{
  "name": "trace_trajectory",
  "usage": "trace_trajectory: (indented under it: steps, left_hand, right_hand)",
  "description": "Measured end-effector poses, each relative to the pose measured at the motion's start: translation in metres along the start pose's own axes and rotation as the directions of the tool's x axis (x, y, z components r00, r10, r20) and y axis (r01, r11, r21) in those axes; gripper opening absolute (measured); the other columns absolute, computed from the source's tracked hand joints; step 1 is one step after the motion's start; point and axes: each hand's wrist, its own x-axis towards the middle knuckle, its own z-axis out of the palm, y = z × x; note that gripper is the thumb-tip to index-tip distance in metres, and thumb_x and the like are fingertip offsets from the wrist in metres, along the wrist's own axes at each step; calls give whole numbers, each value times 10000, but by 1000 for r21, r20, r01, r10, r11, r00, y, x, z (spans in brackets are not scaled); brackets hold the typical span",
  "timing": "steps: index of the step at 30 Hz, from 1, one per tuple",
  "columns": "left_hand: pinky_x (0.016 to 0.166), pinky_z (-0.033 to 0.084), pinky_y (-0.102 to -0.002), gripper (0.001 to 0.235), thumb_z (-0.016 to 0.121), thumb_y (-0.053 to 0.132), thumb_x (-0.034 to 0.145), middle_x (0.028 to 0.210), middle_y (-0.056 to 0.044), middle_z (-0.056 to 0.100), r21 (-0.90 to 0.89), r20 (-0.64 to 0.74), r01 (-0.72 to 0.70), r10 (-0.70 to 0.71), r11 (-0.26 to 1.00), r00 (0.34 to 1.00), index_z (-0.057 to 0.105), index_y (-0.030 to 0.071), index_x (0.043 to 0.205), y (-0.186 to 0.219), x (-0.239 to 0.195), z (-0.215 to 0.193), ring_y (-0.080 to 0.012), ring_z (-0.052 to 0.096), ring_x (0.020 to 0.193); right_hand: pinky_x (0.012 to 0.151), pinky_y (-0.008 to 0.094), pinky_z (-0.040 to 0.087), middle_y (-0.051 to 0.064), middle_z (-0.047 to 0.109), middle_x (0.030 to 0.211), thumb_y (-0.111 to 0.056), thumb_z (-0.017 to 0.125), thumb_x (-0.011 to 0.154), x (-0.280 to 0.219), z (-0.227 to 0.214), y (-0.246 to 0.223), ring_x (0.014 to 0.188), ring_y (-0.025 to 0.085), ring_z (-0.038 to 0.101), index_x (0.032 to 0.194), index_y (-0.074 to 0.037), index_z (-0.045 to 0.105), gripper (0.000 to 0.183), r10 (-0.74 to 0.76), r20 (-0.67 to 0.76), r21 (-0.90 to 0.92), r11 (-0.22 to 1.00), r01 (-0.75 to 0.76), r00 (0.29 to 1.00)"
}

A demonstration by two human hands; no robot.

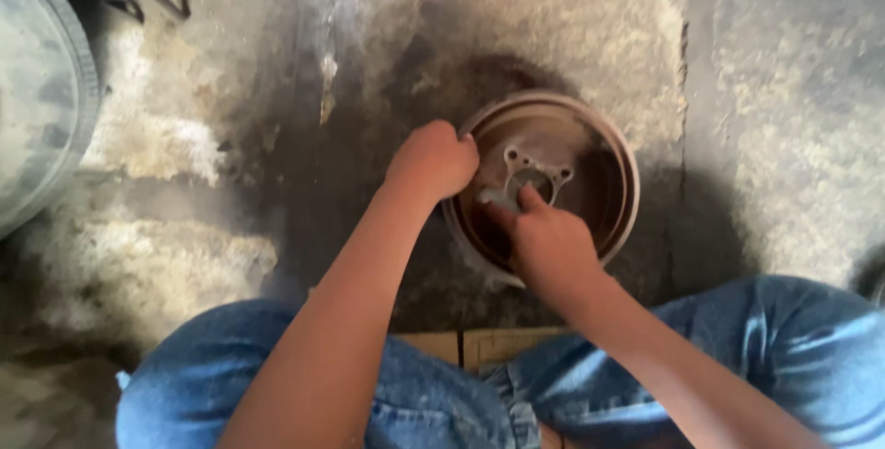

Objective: The person scrubs a metal part inside a bucket using a white cylindrical tool. They repeatedly rub the tool against the part's surface and holes, then flip the part over to clean the other side.

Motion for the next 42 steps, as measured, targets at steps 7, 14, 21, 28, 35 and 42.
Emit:
trace_trajectory:
  steps: [7, 14, 21, 28, 35, 42]
  left_hand:
    - [875, 591, -540, 379, 452, 281, 1035, 1094, -244, 731, -10, 17, 63, -63, 998, 998, 687, -7, 1111, 18, -8, -15, -419, 729, 1008]
    - [927, 542, -534, 372, 471, 303, 1039, 1147, -237, 691, 25, -107, -7, 9, 1000, 994, 704, 28, 1129, 20, -11, -16, -416, 666, 1088]
    - [855, 564, -524, 360, 465, 290, 1044, 1093, -201, 704, 31, -107, -16, 19, 999, 994, 715, 38, 1107, 16, -16, -16, -394, 683, 1005]
    - [704, 604, -487, 350, 497, 268, 1045, 927, -190, 730, 127, -45, 14, -9, 992, 999, 738, 19, 1002, 26, -22, -19, -352, 724, 816]
    - [693, 578, -483, 322, 568, 248, 1021, 858, -194, 718, 132, -85, -31, 42, 991, 996, 752, 6, 915, 25, -21, -20, -362, 684, 763]
    - [708, 618, -478, 356, 535, 254, 1051, 901, -205, 750, 133, 41, 62, -67, 989, 997, 759, -5, 953, 25, -27, -15, -363, 736, 805]
  right_hand:
    - [583, 434, 566, 166, 603, 985, -40, 686, 737, 4, -4, -3, 673, 333, 687, 1315, -218, 702, 605, -6, 26, -7, 1000, 6, 1000]
    - [579, 437, 566, 172, 598, 994, -12, 684, 742, 11, 6, -4, 653, 340, 683, 1329, -242, 709, 631, 21, -35, 17, 1000, -20, 999]
    - [595, 453, 560, 171, 572, 964, -15, 685, 722, 12, -3, -5, 659, 346, 683, 1300, -257, 699, 627, 63, 43, 15, 998, -64, 997]
    - [572, 442, 562, 183, 571, 1019, 1, 666, 739, 12, -11, -3, 668, 351, 683, 1386, -270, 644, 702, 36, 83, -24, 999, -34, 996]
    - [623, 466, 569, 162, 595, 1030, -76, 674, 775, 5, -11, 1, 709, 357, 693, 1403, -305, 650, 669, 50, 164, -33, 998, -45, 985]
    - [665, 476, 565, 165, 644, 1055, -54, 647, 878, 21, -3, 21, 749, 368, 686, 1358, -288, 688, 536, 22, 29, 64, 998, -24, 999]
